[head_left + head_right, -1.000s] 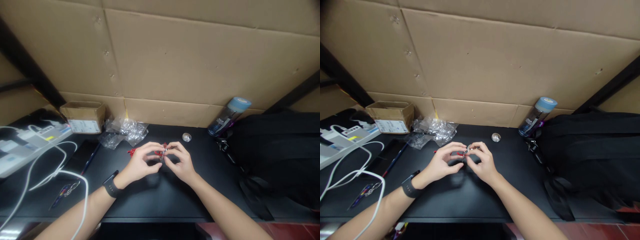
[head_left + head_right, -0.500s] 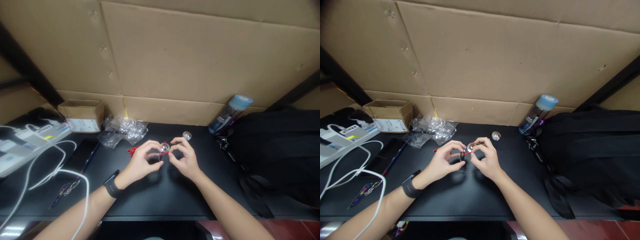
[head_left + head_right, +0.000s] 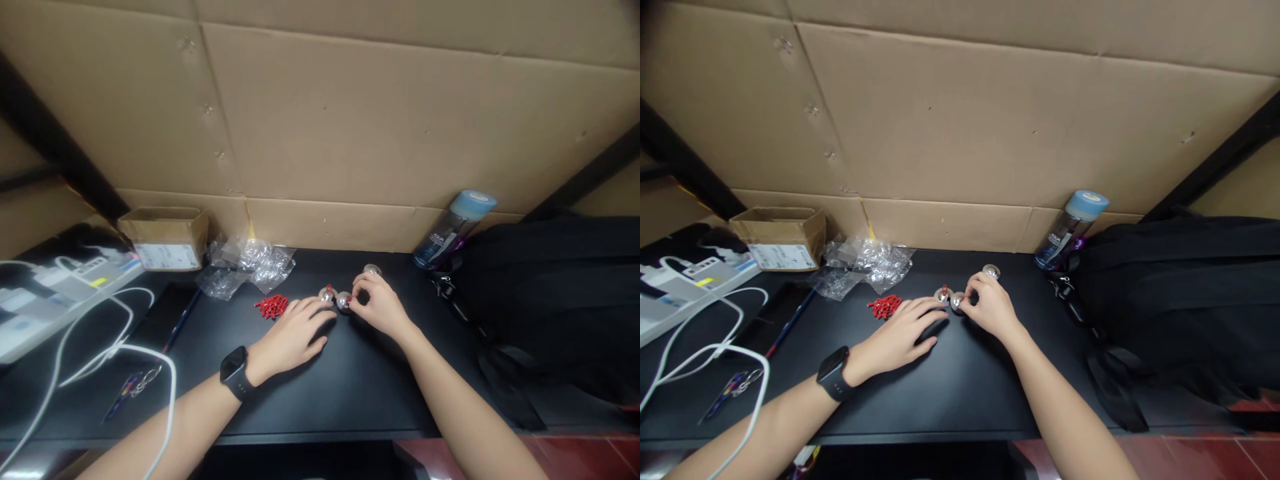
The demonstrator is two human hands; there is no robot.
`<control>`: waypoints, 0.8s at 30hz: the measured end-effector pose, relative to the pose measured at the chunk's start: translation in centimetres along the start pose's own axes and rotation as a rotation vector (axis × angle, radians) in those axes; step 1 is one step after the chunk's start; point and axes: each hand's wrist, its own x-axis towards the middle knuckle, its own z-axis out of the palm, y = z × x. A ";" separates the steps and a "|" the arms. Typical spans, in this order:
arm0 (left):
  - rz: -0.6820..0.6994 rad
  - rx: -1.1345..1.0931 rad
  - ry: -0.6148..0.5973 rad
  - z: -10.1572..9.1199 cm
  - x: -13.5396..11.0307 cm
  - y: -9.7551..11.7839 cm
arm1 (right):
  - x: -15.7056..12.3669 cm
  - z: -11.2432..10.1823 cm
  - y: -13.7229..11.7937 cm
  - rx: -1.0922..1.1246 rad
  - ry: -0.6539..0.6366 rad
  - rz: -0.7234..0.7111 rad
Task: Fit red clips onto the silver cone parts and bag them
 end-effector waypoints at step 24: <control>-0.008 0.138 -0.126 0.9 -0.1 -0.3 | 0.3 0.9 2.2 0.002 -0.198 0.024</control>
